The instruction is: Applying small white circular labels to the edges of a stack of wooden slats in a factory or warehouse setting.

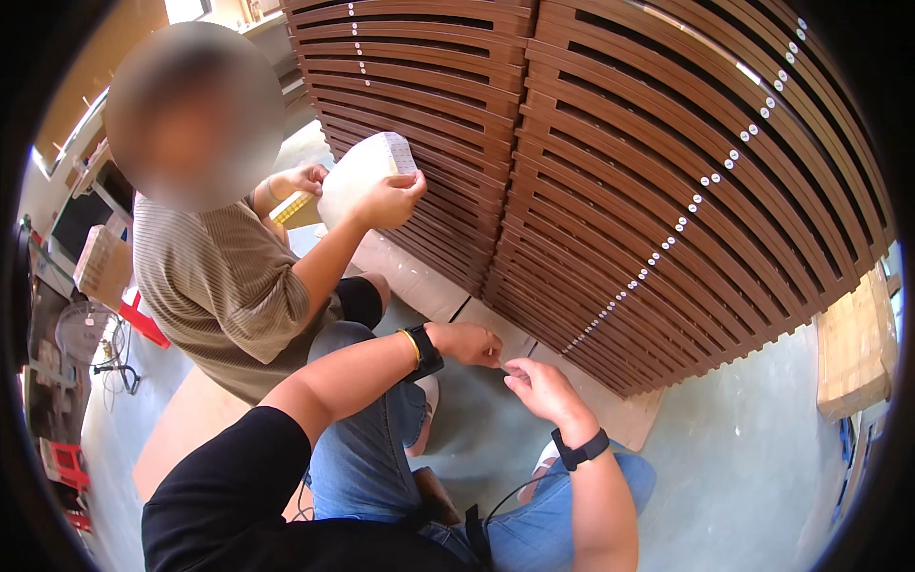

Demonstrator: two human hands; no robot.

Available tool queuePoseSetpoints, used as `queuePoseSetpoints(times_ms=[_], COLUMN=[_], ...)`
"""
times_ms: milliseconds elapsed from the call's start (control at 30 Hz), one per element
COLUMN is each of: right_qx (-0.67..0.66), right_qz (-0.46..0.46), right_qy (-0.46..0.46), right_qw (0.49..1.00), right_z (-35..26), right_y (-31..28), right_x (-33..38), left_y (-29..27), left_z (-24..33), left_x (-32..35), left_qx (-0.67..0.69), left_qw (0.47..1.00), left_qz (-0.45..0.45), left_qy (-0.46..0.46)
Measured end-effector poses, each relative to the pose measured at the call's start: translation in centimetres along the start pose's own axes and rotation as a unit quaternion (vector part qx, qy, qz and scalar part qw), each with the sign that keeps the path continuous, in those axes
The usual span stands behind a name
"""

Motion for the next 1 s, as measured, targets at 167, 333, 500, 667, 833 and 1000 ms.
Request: queuePoseSetpoints(times_ms=[167, 333, 500, 667, 833, 1000], right_qx=[-0.015, 0.006, 0.02, 0.02, 0.03, 0.039], right_qz=[-0.006, -0.007, -0.009, -0.013, -0.019, -0.019], right_qy=[0.01, 0.011, 0.008, 0.006, -0.003, -0.006], right_qw=[1.0, 1.0, 1.0, 1.0, 0.999, 0.999], right_z=[1.0, 0.9, 0.7, 1.2, 1.1, 1.0], right_y=[0.4, 0.5, 0.3, 0.5, 0.5, 0.4], right_x=[-0.3, -0.4, -0.3, -0.3, -0.3, -0.4], left_y=[0.0, 0.3, 0.4, 0.5, 0.5, 0.6], left_z=[-0.4, -0.8, -0.7, -0.7, -0.7, -0.9], left_x=[0.1, -0.2, -0.3, -0.1, -0.2, -0.4], left_qx=[-0.007, -0.008, -0.007, -0.013, -0.011, -0.024], left_qw=[1.0, 1.0, 1.0, 1.0, 1.0, 0.999], left_qz=[0.004, -0.001, -0.011, -0.016, -0.021, -0.018], left_qy=[0.01, 0.013, 0.007, -0.008, -0.015, -0.009])
Point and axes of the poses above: each hand's wrist, its own x-axis away from the middle knuckle, its own y-axis out of the palm, z = x × y, the point moved 6 cm from there along -x, towards the middle knuckle, and after that the axes turned 4 degrees about z, right-handed, at the moved point
